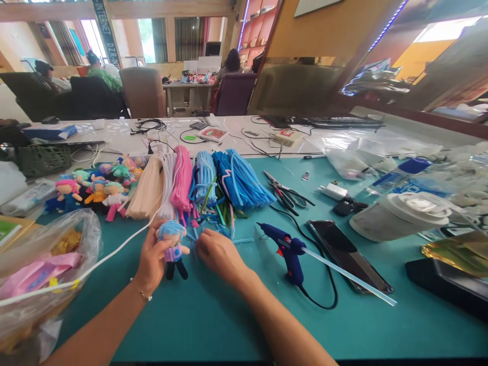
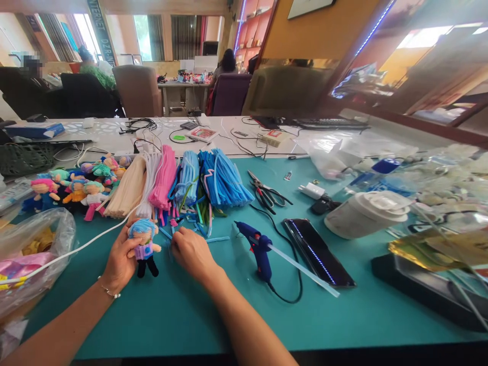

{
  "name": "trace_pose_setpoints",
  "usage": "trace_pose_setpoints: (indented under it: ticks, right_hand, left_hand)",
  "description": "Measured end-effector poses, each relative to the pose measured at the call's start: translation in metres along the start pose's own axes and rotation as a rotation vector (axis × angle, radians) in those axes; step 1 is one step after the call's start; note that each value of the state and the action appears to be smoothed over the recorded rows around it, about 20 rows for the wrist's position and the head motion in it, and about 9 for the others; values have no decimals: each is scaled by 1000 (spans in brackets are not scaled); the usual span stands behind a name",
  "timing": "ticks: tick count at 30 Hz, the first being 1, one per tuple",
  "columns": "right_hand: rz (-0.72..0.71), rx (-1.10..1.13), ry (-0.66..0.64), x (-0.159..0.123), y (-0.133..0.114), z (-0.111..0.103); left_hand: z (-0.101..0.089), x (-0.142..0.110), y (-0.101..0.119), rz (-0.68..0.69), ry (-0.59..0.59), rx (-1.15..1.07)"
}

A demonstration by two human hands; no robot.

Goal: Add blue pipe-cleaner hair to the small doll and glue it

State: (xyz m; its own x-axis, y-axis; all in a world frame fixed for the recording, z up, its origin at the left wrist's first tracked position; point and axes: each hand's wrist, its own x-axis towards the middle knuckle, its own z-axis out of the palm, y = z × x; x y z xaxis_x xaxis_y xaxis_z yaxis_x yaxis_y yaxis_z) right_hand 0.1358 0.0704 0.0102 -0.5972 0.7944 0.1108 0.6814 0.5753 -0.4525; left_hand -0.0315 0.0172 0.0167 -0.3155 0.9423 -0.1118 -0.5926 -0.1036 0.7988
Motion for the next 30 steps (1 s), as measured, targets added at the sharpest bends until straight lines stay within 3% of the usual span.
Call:
trace_pose_setpoints:
  ticks: [9,16,19,22,25,30]
  right_hand:
    - [66,381,311,-5,19,-5]
    - [171,695,397,-7,14,-15]
    - [229,990,377,-9,6,-25]
    - [236,1196,297,-12,-1,-33]
    - [218,1300,189,-15,-7,-37]
    - [183,1324,94,-18,-11,-40]
  left_hand:
    - [-9,1,-6,-66,-78,62]
    - [-9,-6,-11,-113,-140,154]
    - [-10,-10,-15,-55,-159,209]
    - [-16,-12,-20,21,-252,293]
    - [-22,-14,-24,109,-340,338]
    - [-21,-19,-25,237,-381,428]
